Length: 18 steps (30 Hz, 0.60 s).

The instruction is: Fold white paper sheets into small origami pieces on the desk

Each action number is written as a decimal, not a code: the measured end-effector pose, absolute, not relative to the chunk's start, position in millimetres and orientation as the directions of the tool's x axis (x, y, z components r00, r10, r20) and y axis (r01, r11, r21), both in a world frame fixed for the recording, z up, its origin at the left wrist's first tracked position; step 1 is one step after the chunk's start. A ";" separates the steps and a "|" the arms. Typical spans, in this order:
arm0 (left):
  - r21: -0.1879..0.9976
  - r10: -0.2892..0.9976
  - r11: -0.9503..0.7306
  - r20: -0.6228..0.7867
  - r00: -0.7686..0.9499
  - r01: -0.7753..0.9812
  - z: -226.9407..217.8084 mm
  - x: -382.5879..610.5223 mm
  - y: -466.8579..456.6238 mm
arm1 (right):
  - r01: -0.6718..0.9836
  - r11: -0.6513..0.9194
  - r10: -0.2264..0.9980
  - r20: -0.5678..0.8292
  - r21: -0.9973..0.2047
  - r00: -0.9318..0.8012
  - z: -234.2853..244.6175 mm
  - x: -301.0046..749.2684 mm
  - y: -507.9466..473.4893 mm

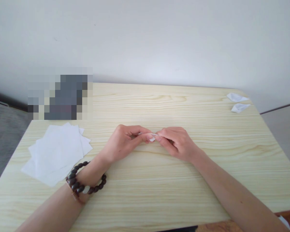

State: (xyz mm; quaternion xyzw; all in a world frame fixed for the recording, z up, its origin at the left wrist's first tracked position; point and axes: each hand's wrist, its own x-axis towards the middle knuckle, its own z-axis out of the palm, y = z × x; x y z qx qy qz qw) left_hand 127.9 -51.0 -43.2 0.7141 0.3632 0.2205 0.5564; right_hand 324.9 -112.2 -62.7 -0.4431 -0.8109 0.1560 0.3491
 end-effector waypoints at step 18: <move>0.978 0.849 0.087 -0.171 0.501 0.187 -44.0 132.2 -49.8 | 0.790 0.499 0.803 0.533 -0.356 -0.267 -63.1 322.0 -112.1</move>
